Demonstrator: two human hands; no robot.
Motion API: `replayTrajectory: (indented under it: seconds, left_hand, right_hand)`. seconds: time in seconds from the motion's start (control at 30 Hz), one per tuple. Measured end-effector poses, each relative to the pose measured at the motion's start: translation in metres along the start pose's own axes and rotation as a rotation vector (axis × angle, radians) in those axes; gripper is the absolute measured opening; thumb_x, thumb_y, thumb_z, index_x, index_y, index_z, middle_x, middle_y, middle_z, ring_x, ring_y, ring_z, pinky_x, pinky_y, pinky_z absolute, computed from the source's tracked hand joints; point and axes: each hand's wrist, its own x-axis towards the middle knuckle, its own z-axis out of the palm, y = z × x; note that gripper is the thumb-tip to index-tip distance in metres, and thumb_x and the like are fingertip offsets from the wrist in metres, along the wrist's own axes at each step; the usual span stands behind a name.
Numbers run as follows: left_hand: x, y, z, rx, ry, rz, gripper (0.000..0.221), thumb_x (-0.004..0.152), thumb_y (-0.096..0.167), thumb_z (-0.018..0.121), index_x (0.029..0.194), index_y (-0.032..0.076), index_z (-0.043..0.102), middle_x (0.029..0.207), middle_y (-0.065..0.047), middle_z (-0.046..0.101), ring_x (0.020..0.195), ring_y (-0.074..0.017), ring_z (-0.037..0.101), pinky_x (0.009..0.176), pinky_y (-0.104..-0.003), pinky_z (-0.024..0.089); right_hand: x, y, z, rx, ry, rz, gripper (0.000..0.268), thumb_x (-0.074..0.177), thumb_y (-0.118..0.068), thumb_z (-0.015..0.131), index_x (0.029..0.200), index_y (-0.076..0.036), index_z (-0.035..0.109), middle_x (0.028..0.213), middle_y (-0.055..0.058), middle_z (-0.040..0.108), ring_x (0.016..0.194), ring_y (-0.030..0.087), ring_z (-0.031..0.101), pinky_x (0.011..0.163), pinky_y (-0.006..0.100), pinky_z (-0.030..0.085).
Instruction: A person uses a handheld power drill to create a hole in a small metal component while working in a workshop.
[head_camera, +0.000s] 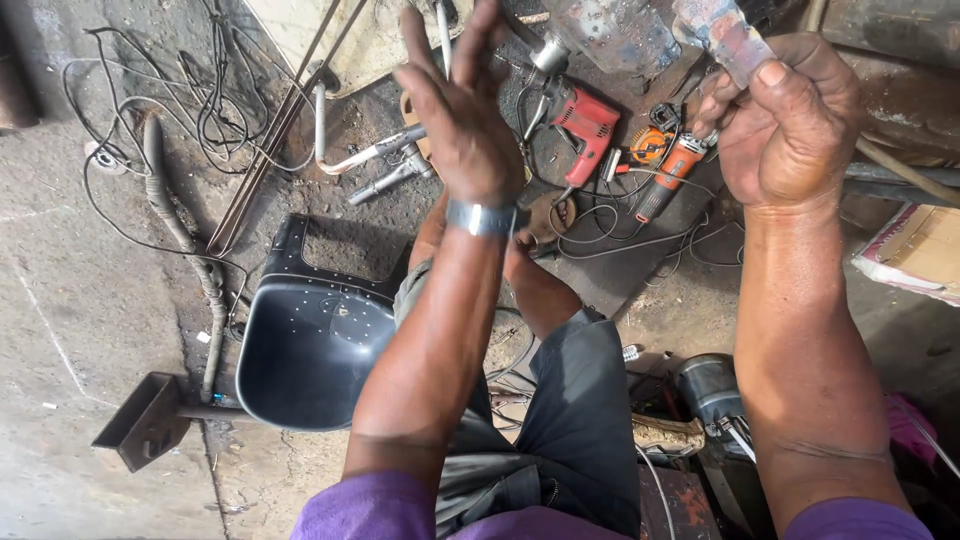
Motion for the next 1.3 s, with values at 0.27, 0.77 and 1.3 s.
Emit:
replayTrajectory:
  seconds: [0.27,0.77,1.3]
  left_hand:
    - [-0.023,-0.066,-0.014,-0.062,-0.028,-0.35,0.116,0.088,0.086,0.036,0.168,0.005,0.016,0.117,-0.026,0.067,0.105,-0.0403,0.069,0.105,-0.058,0.048]
    - [-0.033,-0.082,-0.042,0.162,-0.159,-0.496,0.089,0.095,0.077,0.03,0.168,0.027,0.024,0.132,-0.017,0.071,0.118,-0.0304,0.068,0.098,-0.042,0.046]
    - [-0.022,-0.137,-0.087,0.135,-0.07,-0.678,0.046,0.098,0.024,0.068,0.14,0.008,0.057,0.11,-0.016,0.077,0.085,-0.0236,0.076,0.066,-0.029,0.056]
  right_hand:
    - [-0.005,0.003,0.014,-0.087,0.033,-0.075,0.017,0.098,-0.023,0.071,0.11,-0.011,0.067,0.092,0.019,0.066,0.072,0.03,0.063,0.063,0.039,0.052]
    - [0.012,0.043,0.031,-0.082,0.055,-0.109,0.02,0.104,-0.029,0.073,0.117,-0.015,0.066,0.136,0.018,0.071,0.088,0.012,0.057,0.08,0.043,0.068]
    - [0.03,0.067,0.055,0.105,0.15,-0.267,0.022,0.1,-0.027,0.076,0.112,-0.009,0.075,0.121,0.012,0.074,0.121,0.024,0.068,0.114,0.04,0.053]
